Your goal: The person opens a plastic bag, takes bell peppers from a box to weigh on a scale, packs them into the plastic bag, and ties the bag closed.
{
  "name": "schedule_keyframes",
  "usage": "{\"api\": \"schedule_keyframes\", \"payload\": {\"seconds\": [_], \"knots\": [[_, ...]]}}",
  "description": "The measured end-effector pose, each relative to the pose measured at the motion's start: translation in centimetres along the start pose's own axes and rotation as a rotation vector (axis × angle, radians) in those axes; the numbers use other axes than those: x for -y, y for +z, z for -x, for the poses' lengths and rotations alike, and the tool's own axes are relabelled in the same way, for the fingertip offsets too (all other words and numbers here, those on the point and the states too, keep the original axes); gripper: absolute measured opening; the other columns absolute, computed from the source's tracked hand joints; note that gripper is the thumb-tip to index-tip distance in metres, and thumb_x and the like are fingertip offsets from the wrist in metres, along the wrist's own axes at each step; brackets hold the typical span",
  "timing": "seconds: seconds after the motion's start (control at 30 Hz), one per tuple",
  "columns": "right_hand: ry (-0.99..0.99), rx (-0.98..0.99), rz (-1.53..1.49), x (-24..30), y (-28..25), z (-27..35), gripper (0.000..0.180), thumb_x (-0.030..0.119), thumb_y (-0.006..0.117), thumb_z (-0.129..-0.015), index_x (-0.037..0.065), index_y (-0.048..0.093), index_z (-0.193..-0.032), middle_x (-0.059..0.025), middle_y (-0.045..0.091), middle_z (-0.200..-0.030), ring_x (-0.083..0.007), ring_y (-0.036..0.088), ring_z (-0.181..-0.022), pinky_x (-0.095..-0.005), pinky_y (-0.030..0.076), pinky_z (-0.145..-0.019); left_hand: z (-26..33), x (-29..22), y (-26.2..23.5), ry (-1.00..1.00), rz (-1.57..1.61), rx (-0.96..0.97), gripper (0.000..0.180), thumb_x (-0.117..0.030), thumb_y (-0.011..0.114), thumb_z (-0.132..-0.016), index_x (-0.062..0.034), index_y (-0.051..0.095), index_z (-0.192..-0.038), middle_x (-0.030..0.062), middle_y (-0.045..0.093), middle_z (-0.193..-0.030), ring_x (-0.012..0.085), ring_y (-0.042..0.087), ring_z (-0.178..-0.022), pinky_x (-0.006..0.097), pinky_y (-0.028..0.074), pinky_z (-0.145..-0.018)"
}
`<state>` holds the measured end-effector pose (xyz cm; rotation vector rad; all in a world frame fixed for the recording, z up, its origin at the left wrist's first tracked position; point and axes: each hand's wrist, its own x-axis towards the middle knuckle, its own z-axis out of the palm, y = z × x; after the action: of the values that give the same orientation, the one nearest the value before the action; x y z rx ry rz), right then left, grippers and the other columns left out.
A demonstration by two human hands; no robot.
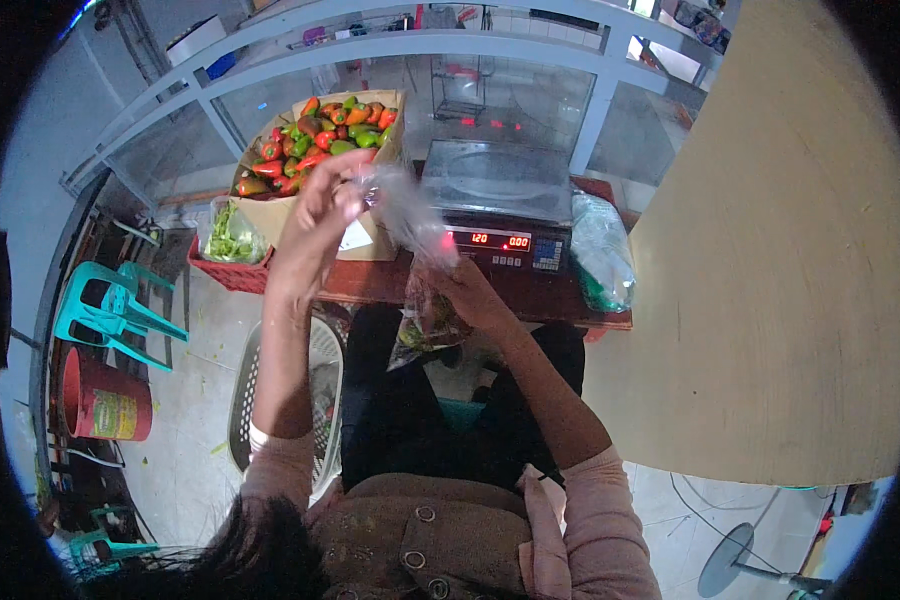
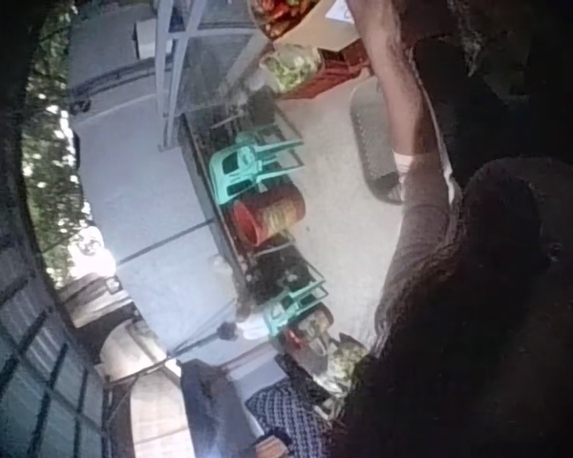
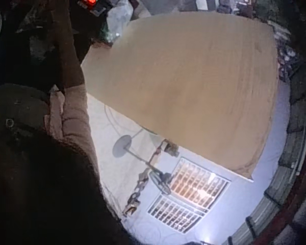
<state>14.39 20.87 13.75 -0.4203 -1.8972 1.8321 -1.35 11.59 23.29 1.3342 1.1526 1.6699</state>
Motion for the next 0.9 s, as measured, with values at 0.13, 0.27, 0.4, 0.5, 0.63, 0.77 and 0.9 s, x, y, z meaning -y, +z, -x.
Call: {"api": "schedule_keyframes", "payload": {"seconds": [0.13,0.27,0.4,0.5,0.63,0.77,0.9], "knots": [[0.058,0.045,-0.057,0.7,0.0,-0.3,0.028,0.029,0.051,-0.087,0.004,0.055,-0.097,-0.0024,0.055,-0.085,-0.0101,0.051,-0.080,-0.0266,0.042,-0.073,4.2,6.0,-0.1,-0.273,0.188,0.220,0.092,-0.024,0.067,-0.067,-0.0074,0.009,-0.137,0.0115,0.013,-0.142,0.0239,0.012,-0.131,0.037,0.016,-0.104],[-0.295,-0.122,0.476,-1.1,1.3,0.7,0.031,0.025,0.051,-0.085,-0.001,0.053,-0.103,-0.0108,0.053,-0.101,-0.0208,0.050,-0.095,-0.0328,0.037,-0.086,4.0,10.1,1.2,-0.177,0.146,0.365,0.077,-0.024,0.070,-0.069,-0.0035,0.027,-0.130,0.0132,0.034,-0.131,0.0226,0.031,-0.120,0.035,0.023,-0.100],[-0.431,-0.144,0.414,1.8,1.9,1.5,0.039,0.026,0.051,-0.081,-0.002,0.050,-0.108,-0.0163,0.048,-0.111,-0.0303,0.044,-0.106,-0.0402,0.030,-0.093,4.2,9.4,2.1,-0.218,0.115,0.349,0.064,-0.027,0.071,-0.069,-0.0017,0.041,-0.120,0.0120,0.047,-0.118,0.0218,0.041,-0.111,0.033,0.028,-0.096],[-0.315,-0.041,0.404,3.2,1.8,1.6,0.046,0.028,0.051,-0.080,0.000,0.045,-0.115,-0.0179,0.043,-0.119,-0.0336,0.039,-0.111,-0.0422,0.026,-0.097,5.7,6.7,2.8,-0.234,-0.097,0.174,0.042,-0.021,0.070,-0.071,-0.0038,0.052,-0.105,0.0087,0.052,-0.105,0.0209,0.045,-0.101,0.034,0.034,-0.089],[-0.259,-0.103,0.402,-0.5,0.7,1.5,0.048,0.026,0.050,-0.080,0.001,0.040,-0.121,-0.0187,0.040,-0.122,-0.0349,0.036,-0.114,-0.0419,0.022,-0.100,5.7,7.8,3.1,-0.342,0.016,0.223,0.039,-0.019,0.068,-0.073,-0.0031,0.052,-0.104,0.0072,0.053,-0.102,0.0175,0.047,-0.097,0.033,0.037,-0.085],[-0.081,-0.072,0.398,-2.9,-0.4,0.9,0.047,0.019,0.050,-0.078,0.001,0.040,-0.121,-0.0189,0.041,-0.122,-0.0324,0.039,-0.112,-0.0380,0.026,-0.098,6.4,9.0,3.3,-0.386,0.156,0.204,0.040,-0.016,0.067,-0.075,-0.0026,0.049,-0.108,0.0065,0.053,-0.102,0.0158,0.049,-0.095,0.032,0.039,-0.085],[0.016,0.009,0.243,3.7,2.1,0.2,0.037,0.014,0.049,-0.076,-0.003,0.050,-0.109,-0.0178,0.055,-0.105,-0.0258,0.052,-0.098,-0.0321,0.037,-0.088,6.8,8.7,3.3,-0.427,0.402,0.168,0.039,-0.011,0.065,-0.076,-0.0019,0.047,-0.109,0.0056,0.055,-0.098,0.0135,0.051,-0.093,0.027,0.041,-0.082]]}}
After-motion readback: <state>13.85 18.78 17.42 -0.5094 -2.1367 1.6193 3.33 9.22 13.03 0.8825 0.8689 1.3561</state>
